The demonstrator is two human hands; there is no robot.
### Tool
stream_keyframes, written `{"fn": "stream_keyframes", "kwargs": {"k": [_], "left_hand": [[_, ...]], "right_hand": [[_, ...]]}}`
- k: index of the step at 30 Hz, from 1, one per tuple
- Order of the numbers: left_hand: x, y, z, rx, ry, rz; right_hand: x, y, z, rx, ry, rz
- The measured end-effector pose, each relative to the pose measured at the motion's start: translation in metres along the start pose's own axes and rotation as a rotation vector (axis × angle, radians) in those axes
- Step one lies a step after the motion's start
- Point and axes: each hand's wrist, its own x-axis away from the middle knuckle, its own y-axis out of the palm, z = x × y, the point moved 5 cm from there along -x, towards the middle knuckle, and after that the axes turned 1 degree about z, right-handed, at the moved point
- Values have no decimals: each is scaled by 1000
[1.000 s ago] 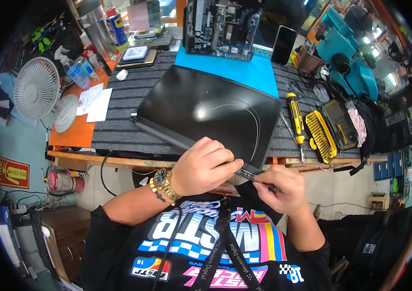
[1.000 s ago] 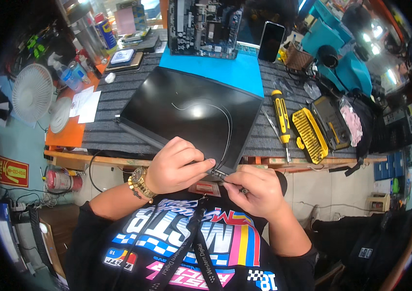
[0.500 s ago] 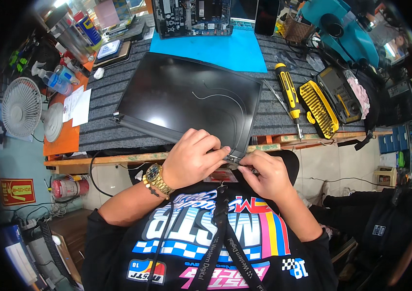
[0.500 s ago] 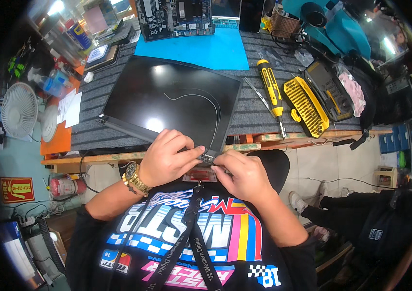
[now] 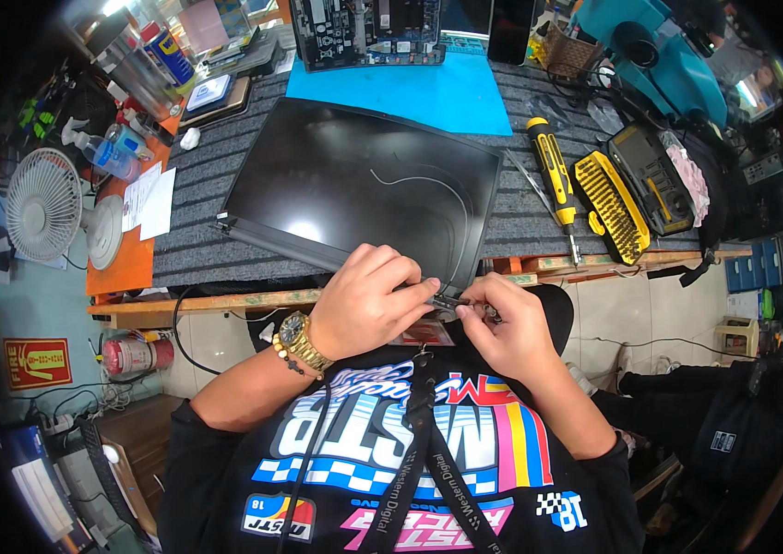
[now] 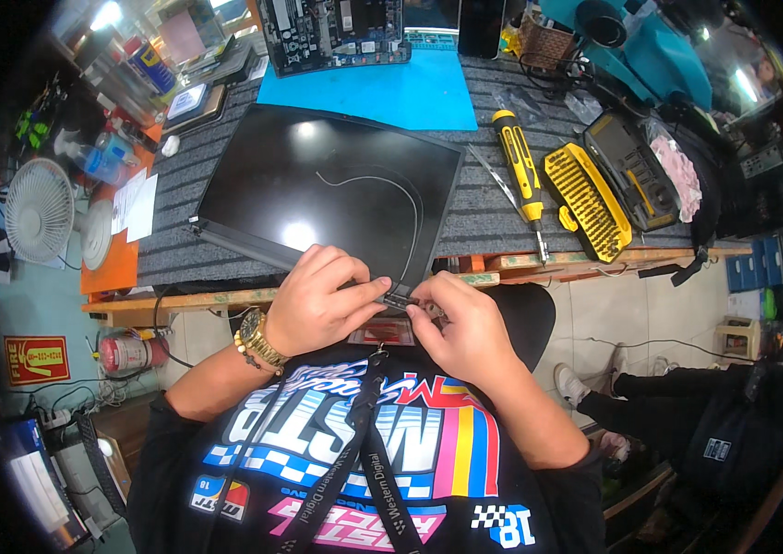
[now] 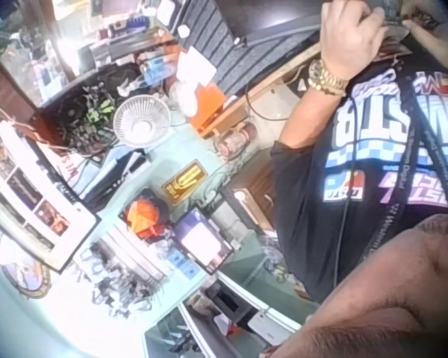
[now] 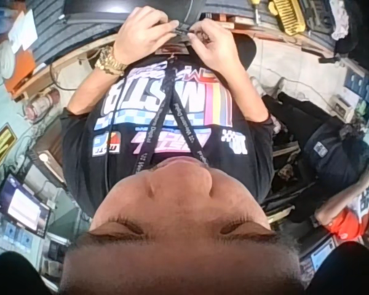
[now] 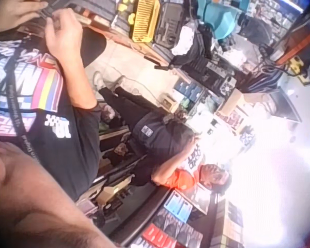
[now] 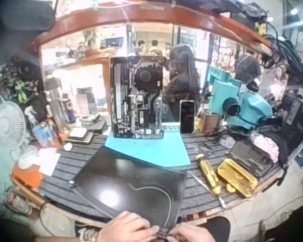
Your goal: The person separates the screen assembly from a laptop base and uses a screwdriver to remove internal components from the hinge area.
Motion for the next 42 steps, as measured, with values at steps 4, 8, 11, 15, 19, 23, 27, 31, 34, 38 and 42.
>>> {"fn": "stream_keyframes", "kwargs": {"k": [4,8,11,15,19,23,27,31,34,38,42], "left_hand": [[-1,0,-1,-4,5,0],[-2,1,0,7,-7,-2],[-3,1,-1,9,-11,-2],[-2,0,0,-5,-9,5],[-4,0,1,25,-15,-3],[-8,3,4,54,10,-12],[-10,4,5,56,25,-27],[-11,5,4,66,31,-30],[-11,5,4,62,40,-34],[-12,5,5,56,44,-45],[-12,6,5,62,45,-45]], "right_hand": [[1,4,-4,90,-103,24],[13,10,-9,392,-431,36],[14,9,-6,341,-392,45],[9,-14,-5,-72,53,-81],[18,-35,9,-78,140,-221],[22,-39,10,-16,126,-221],[15,-39,2,62,311,-430],[19,-39,7,67,354,-427],[14,-40,4,65,134,-424],[3,-38,1,-49,288,-522],[2,-34,12,-11,219,-527]]}}
